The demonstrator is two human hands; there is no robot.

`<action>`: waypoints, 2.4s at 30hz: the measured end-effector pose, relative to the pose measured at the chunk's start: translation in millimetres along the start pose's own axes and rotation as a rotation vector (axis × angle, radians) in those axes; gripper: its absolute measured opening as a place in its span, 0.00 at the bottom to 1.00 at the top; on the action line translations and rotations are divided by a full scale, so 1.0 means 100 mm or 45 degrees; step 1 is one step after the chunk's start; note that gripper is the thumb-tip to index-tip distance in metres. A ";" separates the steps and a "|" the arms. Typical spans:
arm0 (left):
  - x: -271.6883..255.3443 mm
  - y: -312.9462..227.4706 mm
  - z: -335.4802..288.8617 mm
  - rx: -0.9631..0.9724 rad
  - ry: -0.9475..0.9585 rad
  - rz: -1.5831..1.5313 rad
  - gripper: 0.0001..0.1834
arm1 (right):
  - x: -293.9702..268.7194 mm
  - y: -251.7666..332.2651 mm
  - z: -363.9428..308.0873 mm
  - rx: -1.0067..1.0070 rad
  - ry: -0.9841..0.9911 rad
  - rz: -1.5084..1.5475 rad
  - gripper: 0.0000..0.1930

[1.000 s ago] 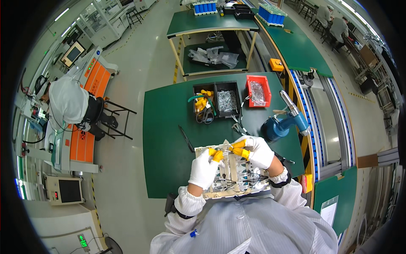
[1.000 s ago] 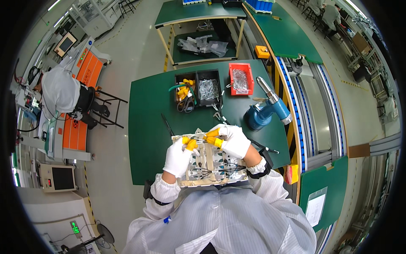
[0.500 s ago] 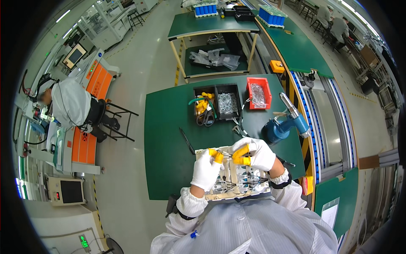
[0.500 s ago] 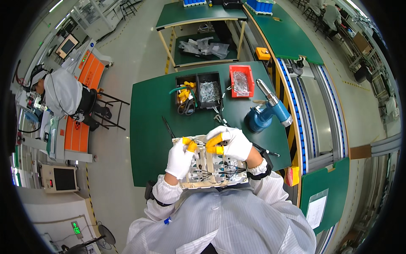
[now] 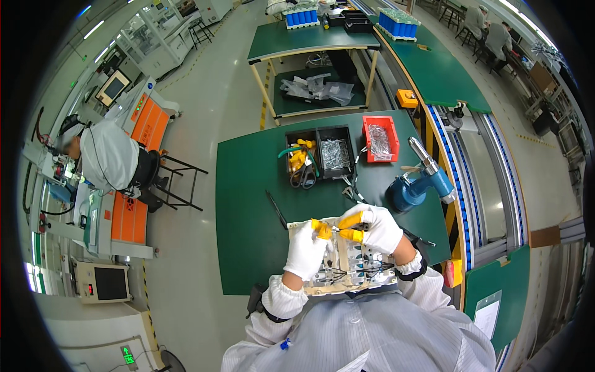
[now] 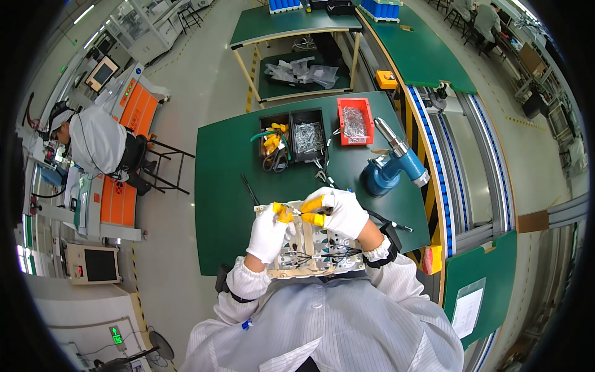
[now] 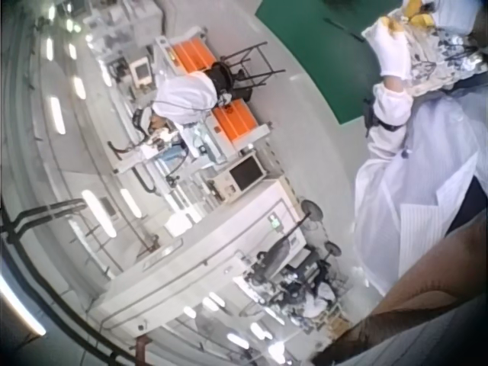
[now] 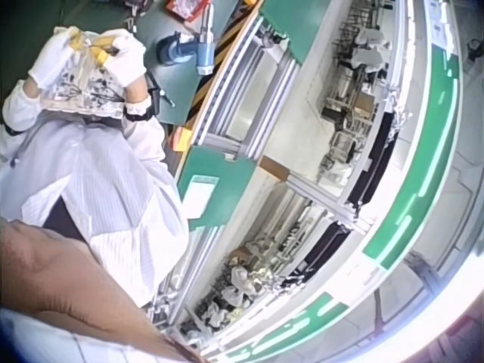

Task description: Manually assembling electronic components into a white plastic housing using tools.

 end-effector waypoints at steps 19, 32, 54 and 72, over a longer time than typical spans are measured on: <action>0.08 0.08 0.01 0.122 0.142 -0.039 0.13 | -0.02 -0.01 -0.02 0.013 0.038 0.130 0.11; -0.15 -0.01 0.00 0.340 0.125 0.460 0.15 | -0.04 -0.01 -0.01 -0.057 0.003 -0.011 0.09; 0.01 0.06 -0.01 0.147 -0.118 0.101 0.11 | 0.00 0.04 0.01 0.050 -0.099 -0.113 0.11; -0.14 -0.25 -0.08 0.217 0.007 -0.140 0.11 | -0.13 0.55 0.12 0.414 0.306 -0.067 0.09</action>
Point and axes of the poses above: each hand's wrist, its own z-axis towards the middle knuckle, its own x-axis out of the palm, y = z × x, the point moved 3 cm from there along z, towards the middle knuckle, and after that the axes turned 4 degrees about x, right-handed, at the moved point
